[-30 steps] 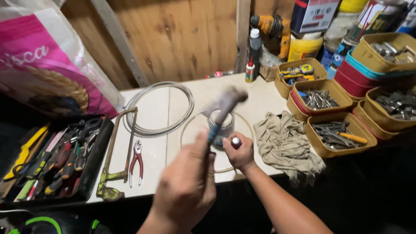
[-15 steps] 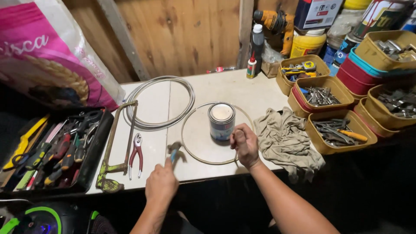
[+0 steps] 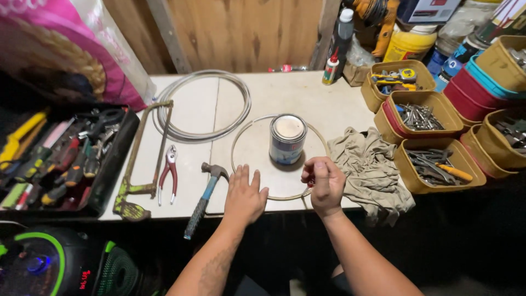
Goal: Shaping a metal wire into a circle around a can using a hammer and a screwdriver as a punch
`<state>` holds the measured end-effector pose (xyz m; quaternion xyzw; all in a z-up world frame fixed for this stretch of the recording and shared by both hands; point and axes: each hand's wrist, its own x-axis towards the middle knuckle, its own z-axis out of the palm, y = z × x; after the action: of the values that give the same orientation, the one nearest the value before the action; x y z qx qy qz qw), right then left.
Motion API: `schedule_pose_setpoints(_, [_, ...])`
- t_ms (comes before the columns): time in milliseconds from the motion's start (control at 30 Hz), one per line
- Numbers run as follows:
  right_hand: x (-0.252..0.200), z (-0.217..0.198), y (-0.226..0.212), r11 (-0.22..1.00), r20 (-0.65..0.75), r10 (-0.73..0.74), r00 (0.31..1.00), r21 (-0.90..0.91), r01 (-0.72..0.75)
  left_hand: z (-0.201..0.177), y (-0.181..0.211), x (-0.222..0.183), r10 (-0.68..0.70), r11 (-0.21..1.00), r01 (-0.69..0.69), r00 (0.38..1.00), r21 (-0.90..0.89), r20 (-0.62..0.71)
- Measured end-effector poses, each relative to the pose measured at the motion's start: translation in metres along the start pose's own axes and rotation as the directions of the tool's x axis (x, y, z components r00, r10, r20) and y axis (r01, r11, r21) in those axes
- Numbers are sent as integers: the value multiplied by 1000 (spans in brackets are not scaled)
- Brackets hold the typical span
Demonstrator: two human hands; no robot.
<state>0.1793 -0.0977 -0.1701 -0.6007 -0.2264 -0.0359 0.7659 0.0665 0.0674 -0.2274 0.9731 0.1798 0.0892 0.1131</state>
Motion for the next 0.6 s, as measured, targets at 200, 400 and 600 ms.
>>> schedule_pose_setpoints(200, [7,6,-8,988,8,-127,992,-83,127,-14,9,0,-58,998,60,984,-4,169])
schedule_pose_setpoints(400, [14,12,-25,991,214,-133,968,11,134,-27,14,2,-91,994,102,961,-27,261])
schedule_pose_setpoints(600, [24,-4,-30,997,561,-79,824,47,64,-25,13,1,-85,996,93,965,-19,249])
